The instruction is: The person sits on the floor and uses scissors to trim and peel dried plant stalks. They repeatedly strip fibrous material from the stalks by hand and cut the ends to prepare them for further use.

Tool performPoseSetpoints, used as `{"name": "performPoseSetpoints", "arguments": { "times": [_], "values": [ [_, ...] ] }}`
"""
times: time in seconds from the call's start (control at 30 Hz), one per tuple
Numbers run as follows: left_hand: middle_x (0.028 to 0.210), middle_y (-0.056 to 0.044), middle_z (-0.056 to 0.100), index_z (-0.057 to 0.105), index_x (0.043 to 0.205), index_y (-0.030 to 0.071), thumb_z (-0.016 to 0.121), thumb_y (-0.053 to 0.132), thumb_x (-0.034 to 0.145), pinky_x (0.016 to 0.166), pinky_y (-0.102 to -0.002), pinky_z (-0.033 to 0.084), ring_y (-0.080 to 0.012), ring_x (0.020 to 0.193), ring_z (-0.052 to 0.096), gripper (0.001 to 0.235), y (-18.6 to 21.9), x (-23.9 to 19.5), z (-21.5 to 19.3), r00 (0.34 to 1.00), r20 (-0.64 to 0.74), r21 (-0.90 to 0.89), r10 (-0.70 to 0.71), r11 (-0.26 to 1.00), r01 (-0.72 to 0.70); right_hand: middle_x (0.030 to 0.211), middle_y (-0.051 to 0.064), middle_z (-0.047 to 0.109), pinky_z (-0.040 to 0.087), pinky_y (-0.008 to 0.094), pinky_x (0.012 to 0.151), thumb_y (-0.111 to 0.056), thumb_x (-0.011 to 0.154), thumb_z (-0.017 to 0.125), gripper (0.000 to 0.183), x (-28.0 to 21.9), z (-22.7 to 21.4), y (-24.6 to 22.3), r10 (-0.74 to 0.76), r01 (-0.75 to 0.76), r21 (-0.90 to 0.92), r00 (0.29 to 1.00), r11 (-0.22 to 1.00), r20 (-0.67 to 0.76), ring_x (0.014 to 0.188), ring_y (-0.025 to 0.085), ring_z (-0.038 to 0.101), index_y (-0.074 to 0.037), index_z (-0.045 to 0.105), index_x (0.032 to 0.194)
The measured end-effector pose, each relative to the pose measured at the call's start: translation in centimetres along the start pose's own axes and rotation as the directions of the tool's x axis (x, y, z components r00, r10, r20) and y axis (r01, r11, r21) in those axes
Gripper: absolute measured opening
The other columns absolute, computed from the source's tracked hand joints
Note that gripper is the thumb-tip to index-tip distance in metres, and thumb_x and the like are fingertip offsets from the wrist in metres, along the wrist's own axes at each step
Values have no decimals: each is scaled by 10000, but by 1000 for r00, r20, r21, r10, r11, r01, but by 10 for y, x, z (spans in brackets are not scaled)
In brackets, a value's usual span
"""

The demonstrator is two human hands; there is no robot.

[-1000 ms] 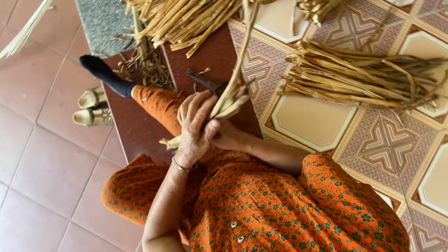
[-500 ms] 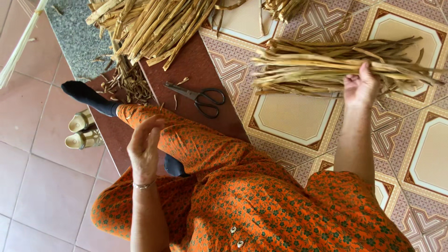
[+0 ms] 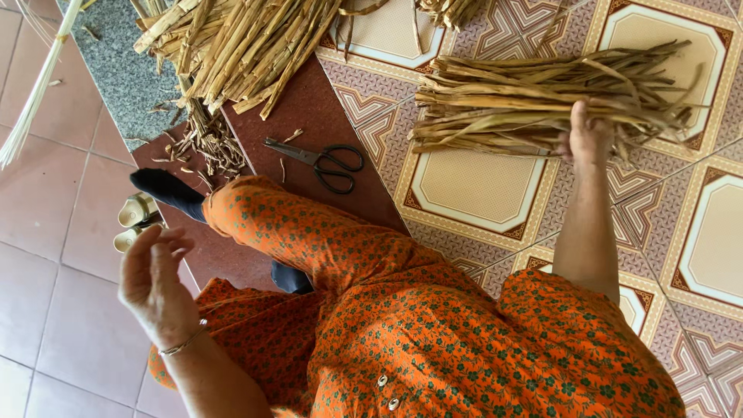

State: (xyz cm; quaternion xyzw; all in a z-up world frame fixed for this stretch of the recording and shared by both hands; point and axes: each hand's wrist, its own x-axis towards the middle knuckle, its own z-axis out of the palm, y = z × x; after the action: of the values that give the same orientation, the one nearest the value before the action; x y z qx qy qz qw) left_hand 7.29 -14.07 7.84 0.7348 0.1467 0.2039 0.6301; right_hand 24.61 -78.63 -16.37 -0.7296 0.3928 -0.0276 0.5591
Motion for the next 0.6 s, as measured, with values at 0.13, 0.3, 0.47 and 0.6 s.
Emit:
{"name": "performPoseSetpoints", "arguments": {
  "times": [0.13,0.3,0.47,0.6],
  "values": [
    [1115,-155,711,643,1329,-39,553,75,1187,976,-357,589,-209,991,690,202,-2,-5,-24,999,-36,-29,-36,999,35,694,7,496,414,406,550,-679,981,605,590,2,-8,34,-120,75,-523,991,849,-53,573,156,456,-153,474,749],
    [1105,-149,706,664,1295,-46,562,82,1171,952,-362,594,-209,1017,694,205,-11,-4,-24,996,-58,-13,-72,997,71,841,48,595,410,407,857,-608,969,768,490,-14,23,34,-666,558,-710,727,430,168,781,213,507,-157,585,914],
    [1080,-134,721,665,1265,-38,574,78,1153,908,-336,579,-196,972,690,186,-12,5,-11,997,-17,11,-78,997,78,1606,229,183,160,763,1138,-453,647,929,1165,-68,81,24,-667,826,-553,472,105,577,1474,458,157,-193,266,1570],
    [1052,-117,716,668,1237,-25,571,62,1116,907,-324,595,-192,973,707,178,-10,19,-2,996,26,43,-86,995,84,1777,115,-103,-58,742,1220,-87,815,780,1212,-54,122,19,-391,805,-593,550,12,738,1607,427,-131,-339,-5,1703]
  ]
}}
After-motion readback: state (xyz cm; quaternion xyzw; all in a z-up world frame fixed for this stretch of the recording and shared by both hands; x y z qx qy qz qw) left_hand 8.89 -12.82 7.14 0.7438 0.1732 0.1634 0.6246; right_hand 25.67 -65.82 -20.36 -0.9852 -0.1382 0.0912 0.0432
